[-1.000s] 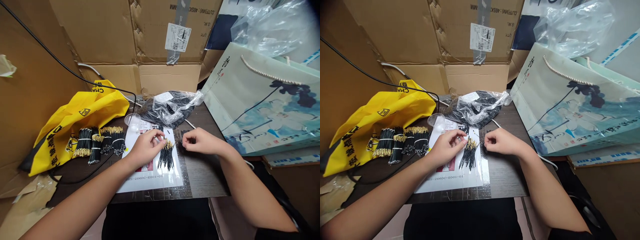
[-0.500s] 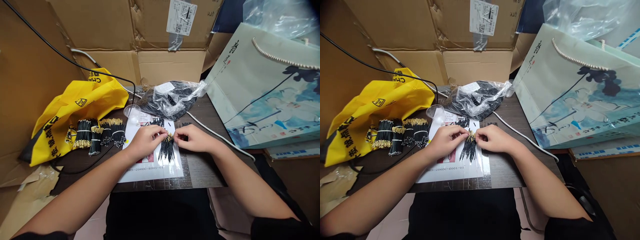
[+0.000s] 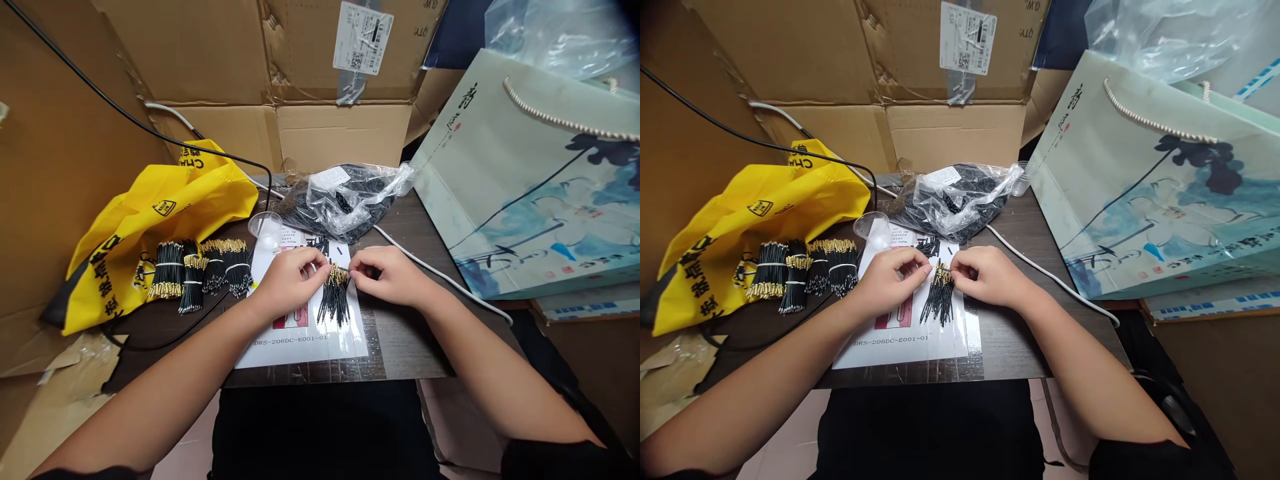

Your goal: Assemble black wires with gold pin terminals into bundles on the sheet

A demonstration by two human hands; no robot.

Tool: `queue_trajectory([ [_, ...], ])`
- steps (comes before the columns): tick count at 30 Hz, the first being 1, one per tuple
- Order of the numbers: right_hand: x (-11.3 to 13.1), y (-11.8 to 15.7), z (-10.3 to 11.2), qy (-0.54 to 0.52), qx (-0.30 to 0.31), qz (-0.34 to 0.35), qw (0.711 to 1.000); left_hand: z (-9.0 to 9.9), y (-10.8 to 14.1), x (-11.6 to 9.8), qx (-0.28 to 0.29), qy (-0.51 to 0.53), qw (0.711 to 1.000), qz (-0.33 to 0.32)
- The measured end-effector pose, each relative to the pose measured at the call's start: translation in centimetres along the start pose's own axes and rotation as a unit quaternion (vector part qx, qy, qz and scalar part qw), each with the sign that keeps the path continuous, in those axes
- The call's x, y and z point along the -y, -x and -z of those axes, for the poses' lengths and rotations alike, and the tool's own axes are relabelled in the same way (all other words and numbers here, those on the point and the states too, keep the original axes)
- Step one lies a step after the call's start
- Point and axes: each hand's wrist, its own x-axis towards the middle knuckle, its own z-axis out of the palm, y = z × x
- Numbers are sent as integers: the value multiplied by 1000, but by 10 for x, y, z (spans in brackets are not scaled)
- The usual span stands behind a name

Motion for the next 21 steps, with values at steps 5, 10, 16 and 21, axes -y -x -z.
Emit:
queue_trajectory([
  [5,1,1,5,33,13,24,999,2,0,-3,22,23,999,-4],
  [10,1,1,4,50,-2,30,998,3,0,-4,14,21,999,-21],
  [16,1,1,0,30,-14,17,999,2,1,-3,18,11,1000,-17],
  [21,1,1,-2,20,-20,20,999,3,0,-2,12,16,1000,-6],
])
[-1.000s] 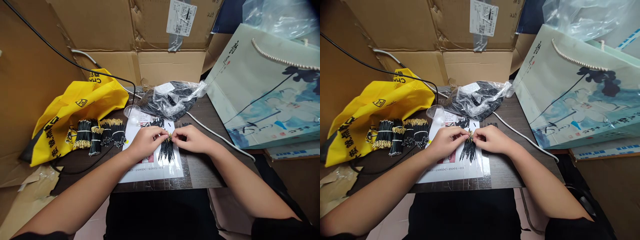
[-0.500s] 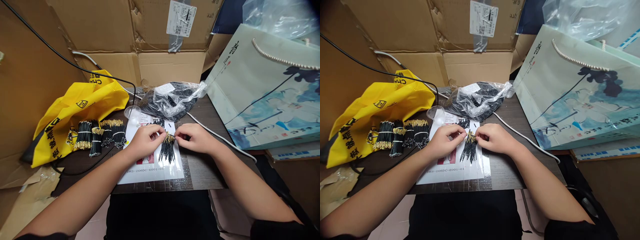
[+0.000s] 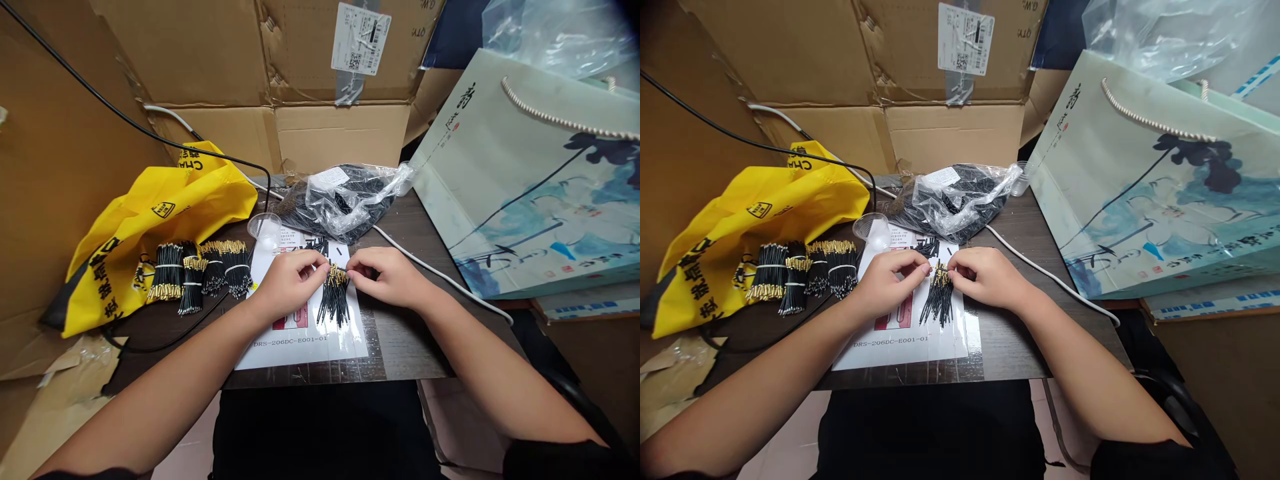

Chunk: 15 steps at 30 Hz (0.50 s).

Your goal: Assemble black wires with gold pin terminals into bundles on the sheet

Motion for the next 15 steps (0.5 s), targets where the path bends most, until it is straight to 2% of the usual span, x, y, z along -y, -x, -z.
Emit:
queue_trajectory([
  [7,-1,0,0,25,-29,21,999,0,0,3,19,55,997,44],
  [15,2,1,1,-4,-23,13,1000,-3,1,-1,39,16,999,8],
])
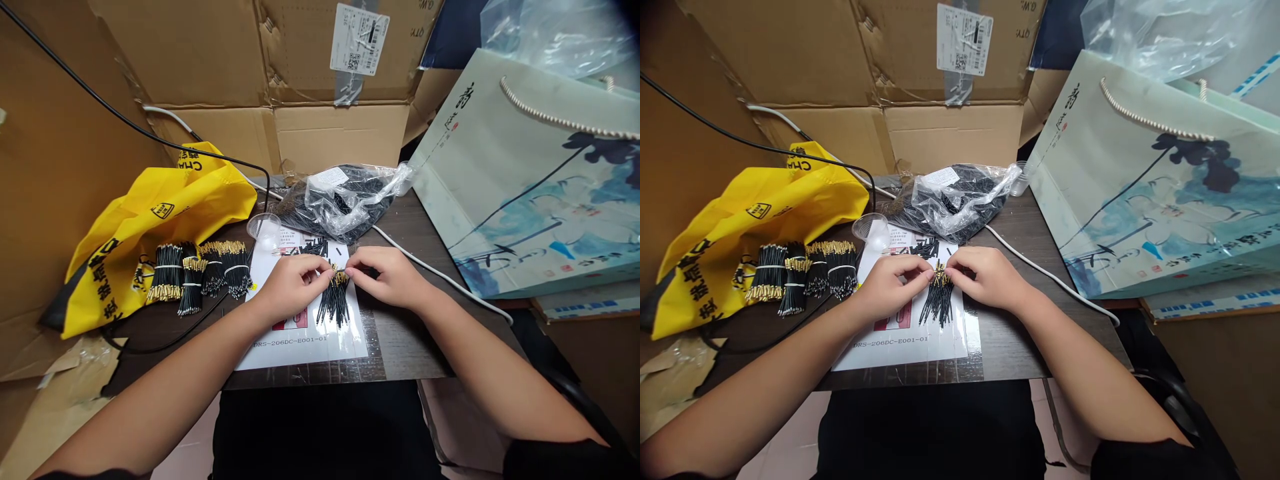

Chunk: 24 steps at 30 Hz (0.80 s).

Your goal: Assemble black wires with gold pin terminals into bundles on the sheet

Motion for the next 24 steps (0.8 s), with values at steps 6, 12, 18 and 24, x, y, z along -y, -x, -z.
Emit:
queue_trajectory([
  [6,-1,0,0,-3,2,4,1000,0,0,0,13,-23,999,-30],
  [12,-2,-1,1,-4,9,13,1000,1,0,0,14,-20,999,-36],
  [18,-6,-2,0,-23,-7,17,1000,2,0,1,8,12,999,-37],
  [24,-9,-3,-2,0,-20,44,999,2,0,1,1,13,999,-44],
])
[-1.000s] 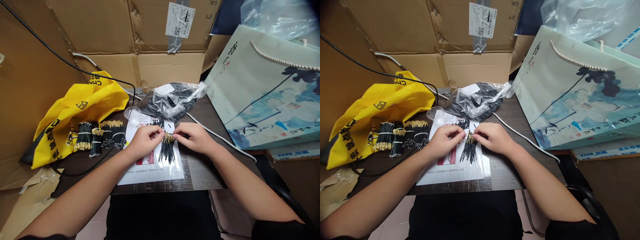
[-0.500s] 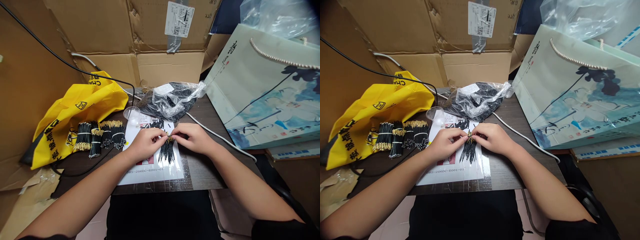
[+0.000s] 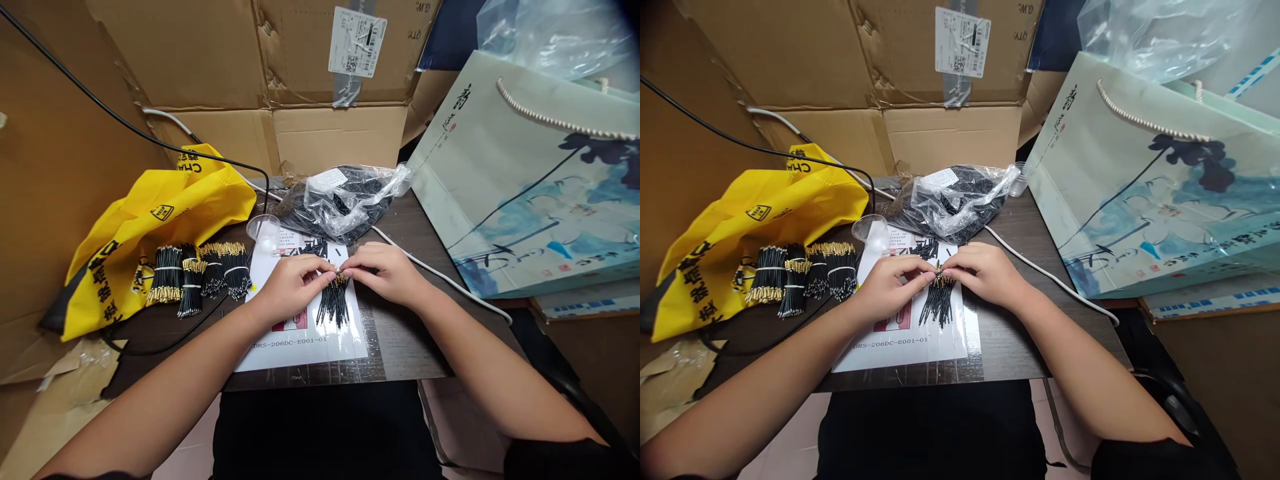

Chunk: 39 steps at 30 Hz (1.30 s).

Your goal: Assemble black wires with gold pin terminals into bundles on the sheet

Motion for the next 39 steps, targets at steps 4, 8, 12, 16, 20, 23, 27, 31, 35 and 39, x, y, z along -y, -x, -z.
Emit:
queue_trajectory([
  [4,-1,0,-1,13,7,2,1000,-1,1,-1,-19,-11,1000,2],
  [8,1,1,1,44,6,-17,999,-2,2,-1,-58,-40,997,-11],
  [12,2,0,4,81,21,-25,996,-2,2,1,-77,-69,994,-33],
  [16,2,-1,5,103,55,-17,993,-2,2,2,-67,-86,993,-37],
  [20,3,-1,4,109,78,-23,991,-3,1,3,-56,-105,993,-17],
  [23,3,0,3,102,78,-22,991,-3,1,4,-45,-107,993,-4],
  [27,2,0,1,93,71,-21,993,-3,1,3,-40,-109,993,-11],
  [31,1,0,0,90,65,-19,994,-3,1,3,-37,-110,993,-19],
  [35,1,0,1,90,70,-19,993,-2,0,3,-35,-111,993,-28],
  [39,3,-1,2,79,77,-28,994,-2,1,3,-26,-114,993,-21],
])
